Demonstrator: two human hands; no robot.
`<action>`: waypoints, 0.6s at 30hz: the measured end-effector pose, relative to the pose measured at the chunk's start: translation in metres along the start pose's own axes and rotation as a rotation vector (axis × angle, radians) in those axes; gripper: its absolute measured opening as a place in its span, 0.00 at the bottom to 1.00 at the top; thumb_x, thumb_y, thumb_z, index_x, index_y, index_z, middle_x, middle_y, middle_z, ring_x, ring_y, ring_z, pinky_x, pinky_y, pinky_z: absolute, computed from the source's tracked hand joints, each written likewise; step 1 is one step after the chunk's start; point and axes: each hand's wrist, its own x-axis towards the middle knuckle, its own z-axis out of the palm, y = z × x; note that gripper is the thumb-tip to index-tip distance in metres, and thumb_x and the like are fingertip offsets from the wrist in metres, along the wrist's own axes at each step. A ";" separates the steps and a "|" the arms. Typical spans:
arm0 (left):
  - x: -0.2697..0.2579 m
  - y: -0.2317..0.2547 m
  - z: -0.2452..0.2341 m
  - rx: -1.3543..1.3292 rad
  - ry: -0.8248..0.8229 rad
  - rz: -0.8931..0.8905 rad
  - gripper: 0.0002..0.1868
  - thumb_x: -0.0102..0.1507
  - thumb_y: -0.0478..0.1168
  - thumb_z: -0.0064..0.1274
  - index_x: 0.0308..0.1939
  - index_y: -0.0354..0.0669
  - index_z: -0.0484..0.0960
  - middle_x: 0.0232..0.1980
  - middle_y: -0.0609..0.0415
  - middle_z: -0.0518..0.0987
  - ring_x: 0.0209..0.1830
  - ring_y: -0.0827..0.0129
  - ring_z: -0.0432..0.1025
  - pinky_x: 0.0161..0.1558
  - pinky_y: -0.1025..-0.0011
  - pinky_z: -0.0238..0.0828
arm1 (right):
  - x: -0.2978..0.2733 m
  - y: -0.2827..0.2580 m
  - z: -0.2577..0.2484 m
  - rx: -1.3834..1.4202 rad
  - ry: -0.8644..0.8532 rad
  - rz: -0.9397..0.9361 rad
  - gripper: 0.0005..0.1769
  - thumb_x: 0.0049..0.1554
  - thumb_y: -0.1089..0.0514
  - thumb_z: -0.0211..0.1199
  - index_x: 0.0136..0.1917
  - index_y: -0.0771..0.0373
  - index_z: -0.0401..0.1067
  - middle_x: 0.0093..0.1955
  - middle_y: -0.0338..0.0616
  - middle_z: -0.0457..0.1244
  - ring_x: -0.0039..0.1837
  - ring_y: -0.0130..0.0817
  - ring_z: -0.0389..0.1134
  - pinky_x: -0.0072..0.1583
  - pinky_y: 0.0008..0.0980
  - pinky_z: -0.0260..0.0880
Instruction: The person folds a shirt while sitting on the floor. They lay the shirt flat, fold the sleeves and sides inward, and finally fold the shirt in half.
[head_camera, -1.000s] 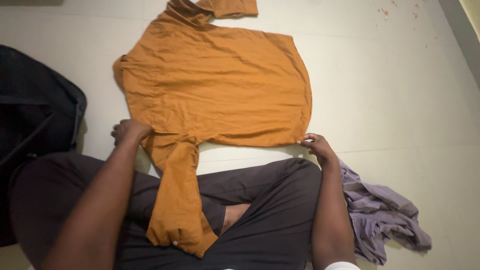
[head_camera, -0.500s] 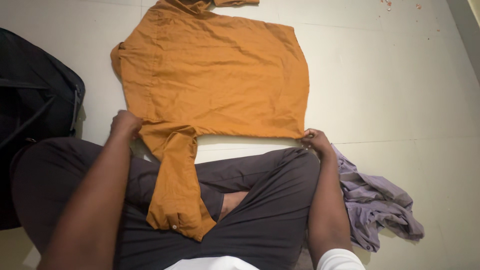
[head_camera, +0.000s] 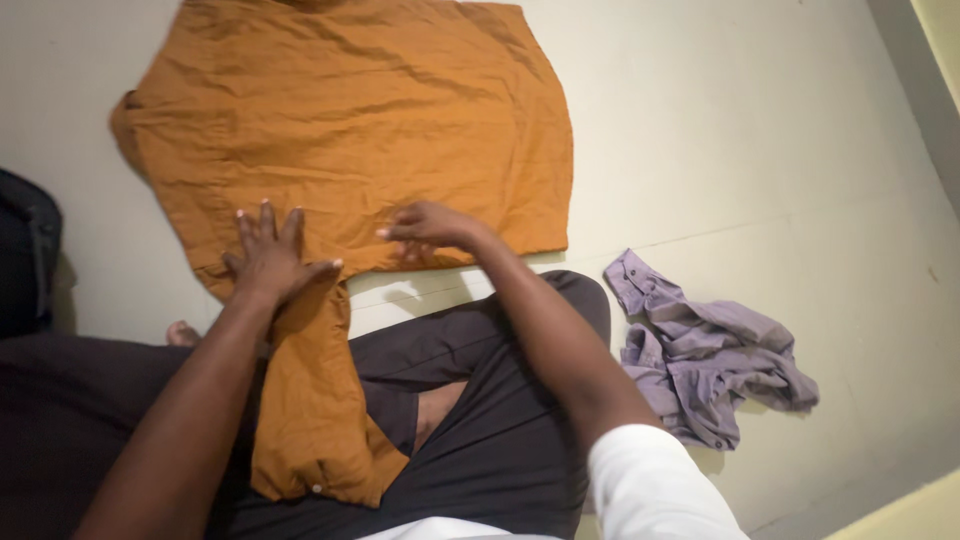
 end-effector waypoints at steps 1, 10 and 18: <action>0.000 0.000 0.002 0.047 -0.048 -0.011 0.69 0.46 0.80 0.56 0.81 0.67 0.38 0.85 0.54 0.26 0.83 0.48 0.18 0.70 0.23 0.32 | 0.002 -0.002 0.004 0.083 -0.088 0.070 0.28 0.58 0.34 0.60 0.48 0.63 0.77 0.37 0.42 0.71 0.38 0.28 0.74 0.43 0.30 0.76; 0.012 -0.001 0.006 0.104 -0.187 -0.068 0.75 0.41 0.83 0.56 0.80 0.72 0.26 0.84 0.59 0.15 0.81 0.49 0.10 0.70 0.22 0.30 | -0.114 0.109 -0.144 -0.042 0.437 0.915 0.43 0.66 0.26 0.41 0.38 0.64 0.77 0.39 0.53 0.71 0.45 0.45 0.75 0.48 0.40 0.71; 0.006 0.009 -0.004 0.049 -0.044 0.101 0.69 0.46 0.86 0.50 0.81 0.67 0.40 0.87 0.54 0.26 0.85 0.47 0.19 0.72 0.22 0.26 | -0.048 0.051 -0.078 -0.125 0.428 0.222 0.35 0.58 0.29 0.58 0.33 0.64 0.76 0.33 0.50 0.70 0.39 0.40 0.75 0.46 0.43 0.76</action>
